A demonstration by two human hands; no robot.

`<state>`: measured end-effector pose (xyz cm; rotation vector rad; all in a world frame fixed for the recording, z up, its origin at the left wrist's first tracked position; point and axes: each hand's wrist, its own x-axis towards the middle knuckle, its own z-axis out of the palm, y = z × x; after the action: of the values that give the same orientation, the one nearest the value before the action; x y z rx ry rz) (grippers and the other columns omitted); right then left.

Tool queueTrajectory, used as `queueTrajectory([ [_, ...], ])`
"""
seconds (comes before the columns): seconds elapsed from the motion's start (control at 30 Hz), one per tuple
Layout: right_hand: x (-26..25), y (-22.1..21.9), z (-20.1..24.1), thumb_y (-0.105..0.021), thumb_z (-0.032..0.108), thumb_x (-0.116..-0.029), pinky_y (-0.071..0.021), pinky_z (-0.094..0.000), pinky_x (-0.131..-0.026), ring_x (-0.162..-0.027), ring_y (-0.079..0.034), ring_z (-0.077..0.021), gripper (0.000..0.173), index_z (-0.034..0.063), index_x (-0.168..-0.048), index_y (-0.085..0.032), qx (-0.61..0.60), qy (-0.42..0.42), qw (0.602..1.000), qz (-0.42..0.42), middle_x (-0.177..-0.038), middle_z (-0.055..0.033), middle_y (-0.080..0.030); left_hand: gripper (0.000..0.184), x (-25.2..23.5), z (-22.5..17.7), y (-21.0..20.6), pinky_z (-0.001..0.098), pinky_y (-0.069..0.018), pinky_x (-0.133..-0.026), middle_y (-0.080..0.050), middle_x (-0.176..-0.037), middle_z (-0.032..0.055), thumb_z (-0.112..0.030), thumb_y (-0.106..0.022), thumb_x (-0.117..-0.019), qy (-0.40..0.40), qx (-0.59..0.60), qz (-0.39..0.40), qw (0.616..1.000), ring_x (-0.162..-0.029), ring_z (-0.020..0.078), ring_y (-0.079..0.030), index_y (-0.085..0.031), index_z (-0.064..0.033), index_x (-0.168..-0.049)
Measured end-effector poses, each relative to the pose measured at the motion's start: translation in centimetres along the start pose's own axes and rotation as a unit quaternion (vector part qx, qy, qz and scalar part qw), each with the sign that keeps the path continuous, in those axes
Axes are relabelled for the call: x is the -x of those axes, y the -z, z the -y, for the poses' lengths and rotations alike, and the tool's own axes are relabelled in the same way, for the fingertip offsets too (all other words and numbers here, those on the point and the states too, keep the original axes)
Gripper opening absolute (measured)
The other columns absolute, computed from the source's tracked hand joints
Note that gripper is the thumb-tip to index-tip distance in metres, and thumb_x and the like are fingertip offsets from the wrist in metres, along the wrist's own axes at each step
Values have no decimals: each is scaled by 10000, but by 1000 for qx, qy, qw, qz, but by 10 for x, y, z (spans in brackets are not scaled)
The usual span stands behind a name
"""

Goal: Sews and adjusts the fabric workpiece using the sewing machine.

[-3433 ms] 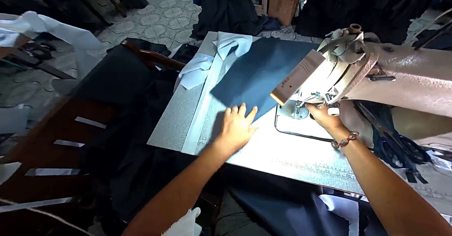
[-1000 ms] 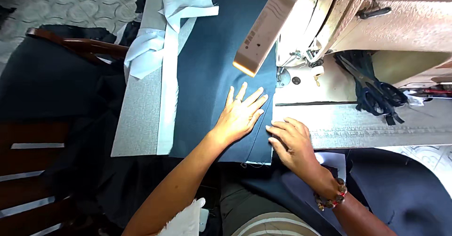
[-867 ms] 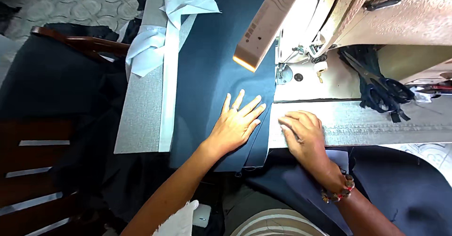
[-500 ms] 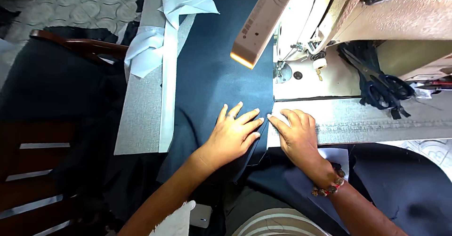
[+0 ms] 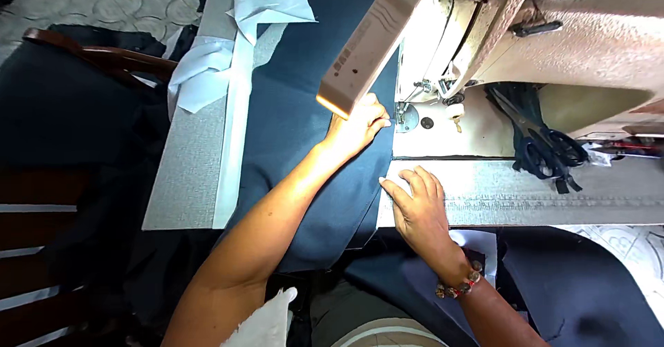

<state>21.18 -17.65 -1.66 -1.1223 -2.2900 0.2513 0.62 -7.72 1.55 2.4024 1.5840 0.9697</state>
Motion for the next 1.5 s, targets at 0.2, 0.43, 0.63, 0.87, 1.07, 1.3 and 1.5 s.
queueTrajectory([
  [0.2,1,0,2,-556,110,-928,-427,-664,-1022,-1226,-597,-478,344,211,-1167,-782,-2,-6,1000,1,-1179,-182,-713,105,-2,-5,-3,501,-360,-948,-729,-939,121,-141,-716,-923,-1,-16,1,1000,-1006,320,-635,-788,-69,-900],
  [0.43,0,1,2,-561,108,-934,-419,-686,-1030,-1241,-586,-492,341,217,-1167,-784,-10,-7,1000,-2,-1186,-180,-713,168,2,-6,-10,546,-427,-997,-738,-1008,136,-35,-598,-970,-105,-83,8,991,-1108,362,-657,-764,-56,-979],
  [0.63,-1,6,1,-571,90,-920,-383,-723,-1043,-1271,-552,-535,347,215,-1160,-789,-23,-12,1000,3,-1198,-207,-708,424,23,-35,6,707,-235,-1166,-531,-1527,144,-235,-432,-1084,43,-43,190,980,-1460,436,-413,-604,-29,-1413],
  [0.87,-6,16,-8,-584,51,-897,-358,-725,-1071,-1304,-527,-537,353,218,-1120,-801,2,-7,1000,13,-1213,-204,-706,543,34,-39,-5,746,-114,-1170,-360,-1648,130,-365,-329,-1099,51,-80,196,976,-1530,476,-240,-456,-96,-1553],
  [1.07,-10,24,-21,-584,36,-894,-331,-740,-1080,-1317,-515,-537,345,204,-1100,-803,20,-7,1000,19,-1218,-207,-703,526,23,-46,-15,745,-111,-1172,-373,-1634,164,-371,-340,-1097,69,-79,183,977,-1524,482,-251,-475,-133,-1547],
  [1.3,-15,24,-26,-604,43,-903,-322,-725,-1097,-1314,-514,-535,320,178,-1125,-790,29,3,999,14,-1210,-216,-694,549,17,-39,-20,742,-91,-1173,-308,-1662,179,-414,-274,-1099,69,-94,199,973,-1533,498,-206,-442,-191,-1572],
  [1.5,-43,23,-40,-599,47,-925,-294,-735,-1114,-1320,-503,-535,346,171,-1201,-766,34,-2,998,45,-1196,-230,-687,239,3,-18,-24,693,-362,-1065,-687,-1182,217,-187,-557,-993,-17,-44,-18,999,-1244,458,-590,-719,-49,-1102],
])
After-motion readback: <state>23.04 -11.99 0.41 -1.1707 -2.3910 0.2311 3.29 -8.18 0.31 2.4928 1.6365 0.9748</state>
